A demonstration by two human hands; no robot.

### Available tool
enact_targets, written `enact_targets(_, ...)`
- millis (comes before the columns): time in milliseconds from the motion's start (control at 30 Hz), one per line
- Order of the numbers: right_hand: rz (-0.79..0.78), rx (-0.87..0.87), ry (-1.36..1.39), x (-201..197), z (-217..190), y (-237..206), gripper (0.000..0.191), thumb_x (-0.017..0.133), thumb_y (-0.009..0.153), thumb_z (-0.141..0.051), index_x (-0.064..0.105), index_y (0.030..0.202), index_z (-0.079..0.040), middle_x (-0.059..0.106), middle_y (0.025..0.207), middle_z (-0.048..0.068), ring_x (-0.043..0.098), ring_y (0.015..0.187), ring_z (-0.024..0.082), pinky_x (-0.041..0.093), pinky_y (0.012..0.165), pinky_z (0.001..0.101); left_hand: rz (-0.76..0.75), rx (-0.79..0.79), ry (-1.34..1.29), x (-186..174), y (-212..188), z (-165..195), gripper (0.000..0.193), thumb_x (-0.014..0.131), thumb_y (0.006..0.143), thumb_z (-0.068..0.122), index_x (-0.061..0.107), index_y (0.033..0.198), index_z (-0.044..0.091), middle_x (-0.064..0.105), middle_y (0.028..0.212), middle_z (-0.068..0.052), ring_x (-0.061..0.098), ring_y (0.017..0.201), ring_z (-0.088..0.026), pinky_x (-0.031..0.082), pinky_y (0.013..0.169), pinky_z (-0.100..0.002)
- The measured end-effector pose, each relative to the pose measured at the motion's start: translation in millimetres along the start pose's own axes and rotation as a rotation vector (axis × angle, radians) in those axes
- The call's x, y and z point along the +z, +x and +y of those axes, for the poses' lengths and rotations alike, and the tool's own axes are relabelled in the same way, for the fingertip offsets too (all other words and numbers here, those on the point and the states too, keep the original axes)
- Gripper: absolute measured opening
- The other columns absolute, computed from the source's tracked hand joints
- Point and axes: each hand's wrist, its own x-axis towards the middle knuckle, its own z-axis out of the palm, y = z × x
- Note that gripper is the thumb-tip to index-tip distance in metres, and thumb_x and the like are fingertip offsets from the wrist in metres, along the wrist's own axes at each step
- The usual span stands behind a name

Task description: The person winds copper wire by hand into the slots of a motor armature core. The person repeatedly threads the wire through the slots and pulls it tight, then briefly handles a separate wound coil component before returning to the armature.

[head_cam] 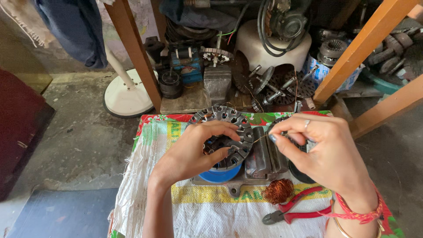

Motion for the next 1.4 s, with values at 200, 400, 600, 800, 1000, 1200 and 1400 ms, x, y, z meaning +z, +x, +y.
enact_targets(200, 0.127, -0.072, 0.086, -0.4, 2.3, -4.9, 0.014, 0.073, 0.083, 0.005, 0.073, 0.097, 0.001, 0.051, 0.066, -0.001, 0.045, 0.062, 0.005, 0.039, 0.057, 0.0220, -0.011, -0.001, 0.013, 1.3, 0.1, -3.1, 0.013, 0.076, 0.080, 0.011, 0.078, 0.091, 0.006, 0.072, 0.130, -0.010, 0.070, 0.118, -0.030, 0.053, 0.100, -0.038)
enact_targets(400, 0.186, -0.241, -0.268, 2.8, -8.5, 3.4, 0.016, 0.077, 0.082, -0.005, 0.076, 0.098, -0.006, 0.072, 0.098, 0.006, 0.064, 0.093, 0.022, 0.050, 0.085, 0.0342, -0.014, -0.002, 0.043, 2.5, 1.4, -5.5, 0.012, 0.075, 0.080, 0.011, 0.077, 0.090, 0.005, 0.072, 0.129, -0.008, 0.071, 0.112, -0.030, 0.054, 0.096, -0.038)
enact_targets(600, 0.034, -0.421, -0.180, 24.6, -26.1, 0.9, 0.035, 0.077, 0.079, -0.014, 0.074, 0.113, -0.007, 0.071, 0.116, 0.010, 0.064, 0.112, 0.029, 0.045, 0.100, 0.0418, -0.004, -0.018, 0.065, 3.6, 1.3, -5.1, 0.013, 0.077, 0.080, 0.013, 0.077, 0.090, 0.005, 0.073, 0.123, -0.010, 0.072, 0.109, -0.031, 0.055, 0.095, -0.039)
enact_targets(800, -0.200, -0.191, -0.143, 39.8, -22.4, -0.2, 0.016, 0.079, 0.077, -0.017, 0.078, 0.090, -0.007, 0.075, 0.089, 0.007, 0.071, 0.083, 0.029, 0.055, 0.076, 0.0384, -0.008, 0.025, 0.041, 1.9, 2.0, -5.0, 0.013, 0.077, 0.081, 0.013, 0.077, 0.090, 0.004, 0.073, 0.127, -0.010, 0.072, 0.110, -0.031, 0.055, 0.094, -0.039)
enact_targets(1000, -0.260, -0.094, -0.232, 40.8, -22.8, -4.0, 0.013, 0.079, 0.077, -0.018, 0.081, 0.087, -0.010, 0.070, 0.077, 0.007, 0.069, 0.068, 0.031, 0.052, 0.059, 0.0436, -0.050, 0.002, -0.025, -2.2, -1.2, -4.6, 0.026, 0.073, 0.079, 0.006, 0.077, 0.105, 0.006, 0.069, 0.135, -0.010, 0.068, 0.119, -0.031, 0.053, 0.099, -0.039)
enact_targets(1200, -0.371, -0.180, -0.140, 40.4, -23.8, -6.8, 0.009, 0.078, 0.072, -0.014, 0.079, 0.079, -0.009, 0.069, 0.077, 0.008, 0.068, 0.068, 0.032, 0.052, 0.060, 0.0430, -0.039, 0.030, 0.018, -1.4, 0.3, -5.3, 0.029, 0.073, 0.080, 0.004, 0.075, 0.109, 0.005, 0.069, 0.135, -0.011, 0.066, 0.124, -0.032, 0.051, 0.104, -0.040)
enact_targets(1400, -0.591, -0.097, -0.176, 42.4, -15.6, -7.5, 0.013, 0.077, 0.072, -0.019, 0.079, 0.081, -0.009, 0.070, 0.077, 0.009, 0.069, 0.073, 0.032, 0.052, 0.066, 0.0452, -0.040, 0.047, 0.021, -0.7, 0.1, -5.5, 0.031, 0.073, 0.080, 0.005, 0.074, 0.111, 0.005, 0.069, 0.134, -0.011, 0.064, 0.126, -0.032, 0.049, 0.107, -0.040)
